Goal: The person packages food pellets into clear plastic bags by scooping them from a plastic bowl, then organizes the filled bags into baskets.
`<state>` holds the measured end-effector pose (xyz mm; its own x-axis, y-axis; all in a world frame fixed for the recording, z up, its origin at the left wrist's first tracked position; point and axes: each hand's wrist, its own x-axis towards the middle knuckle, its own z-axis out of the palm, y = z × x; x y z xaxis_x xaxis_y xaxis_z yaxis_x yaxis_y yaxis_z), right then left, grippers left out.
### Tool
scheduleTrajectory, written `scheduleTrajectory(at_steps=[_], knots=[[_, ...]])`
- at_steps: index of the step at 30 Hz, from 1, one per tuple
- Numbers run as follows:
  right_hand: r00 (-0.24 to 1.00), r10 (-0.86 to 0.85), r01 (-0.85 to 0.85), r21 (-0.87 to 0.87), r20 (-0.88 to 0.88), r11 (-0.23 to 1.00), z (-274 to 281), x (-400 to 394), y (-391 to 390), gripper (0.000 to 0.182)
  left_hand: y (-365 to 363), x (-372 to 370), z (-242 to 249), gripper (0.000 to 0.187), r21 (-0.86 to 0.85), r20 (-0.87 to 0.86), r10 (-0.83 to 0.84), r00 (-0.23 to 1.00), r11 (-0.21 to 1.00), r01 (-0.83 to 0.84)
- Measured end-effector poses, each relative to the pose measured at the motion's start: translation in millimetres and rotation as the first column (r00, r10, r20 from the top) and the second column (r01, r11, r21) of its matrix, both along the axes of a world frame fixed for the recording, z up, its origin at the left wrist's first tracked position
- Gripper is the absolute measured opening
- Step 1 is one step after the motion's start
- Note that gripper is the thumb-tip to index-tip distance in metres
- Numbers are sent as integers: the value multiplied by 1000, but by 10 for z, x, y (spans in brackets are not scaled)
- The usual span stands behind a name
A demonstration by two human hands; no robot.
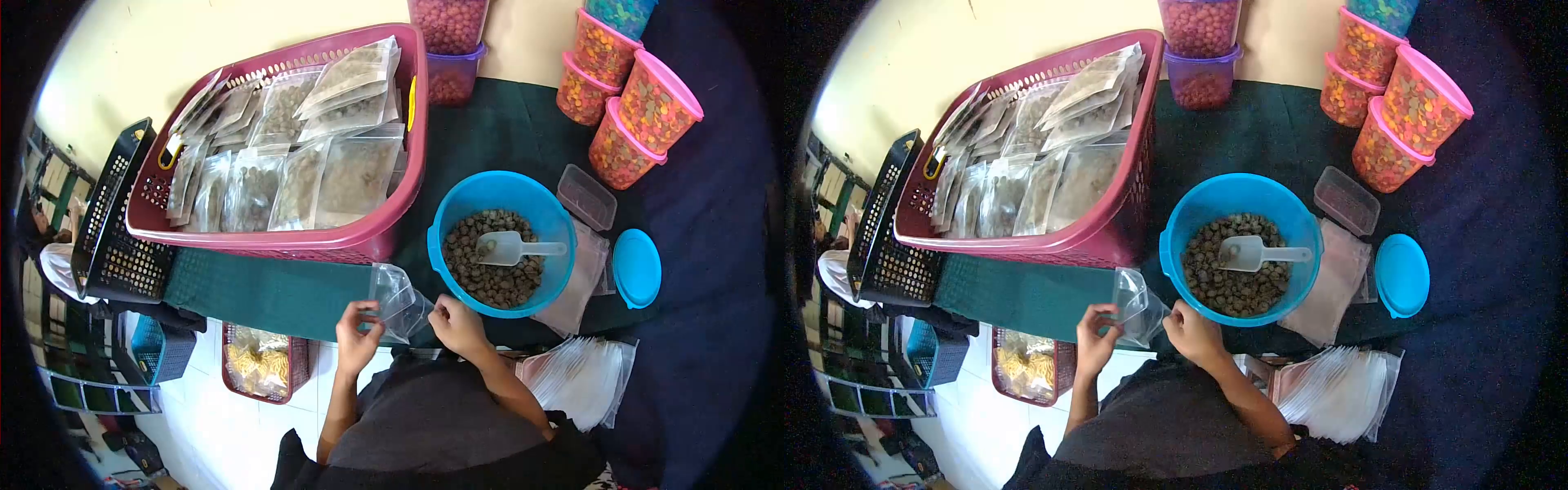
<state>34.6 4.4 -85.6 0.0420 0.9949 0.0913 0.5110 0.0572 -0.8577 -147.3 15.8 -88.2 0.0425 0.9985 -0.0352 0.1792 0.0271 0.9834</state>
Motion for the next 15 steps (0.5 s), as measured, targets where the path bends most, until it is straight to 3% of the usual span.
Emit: scheduleTrajectory(at_steps=[2,4,5,7,8,10,11,13,15], knots=[[1000,9,-10,-48,-27,999,29,9,2,16,-34,24,-19,46,-29,21,-157,987,987,157],[999,25,-28,-69,-36,997,28,17,0,16,-33,103,64,60,191,-191,-234,953,944,270],[998,43,-47,-88,-43,995,29,18,-2,15,-27,147,115,60,190,-191,-234,953,944,269],[995,74,-79,-82,-60,994,61,22,-20,15,8,211,221,74,306,-394,-366,843,813,496],[992,102,-108,-75,-77,991,88,19,-31,15,47,214,268,74,306,-394,-367,843,812,496],[985,141,-148,-70,-97,986,142,2,-44,14,133,216,339,82,295,-577,-435,691,678,674],[976,182,-191,-63,-117,980,176,-5,-46,14,175,210,338,98,267,-668,-414,618,641,719],[969,193,-209,-98,-154,973,301,-8,-50,15,204,218,347,106,278,-644,-445,622,622,732],[961,200,-227,-131,-192,965,332,-21,-48,15,234,228,291,129,274,-647,-480,592,579,768]])
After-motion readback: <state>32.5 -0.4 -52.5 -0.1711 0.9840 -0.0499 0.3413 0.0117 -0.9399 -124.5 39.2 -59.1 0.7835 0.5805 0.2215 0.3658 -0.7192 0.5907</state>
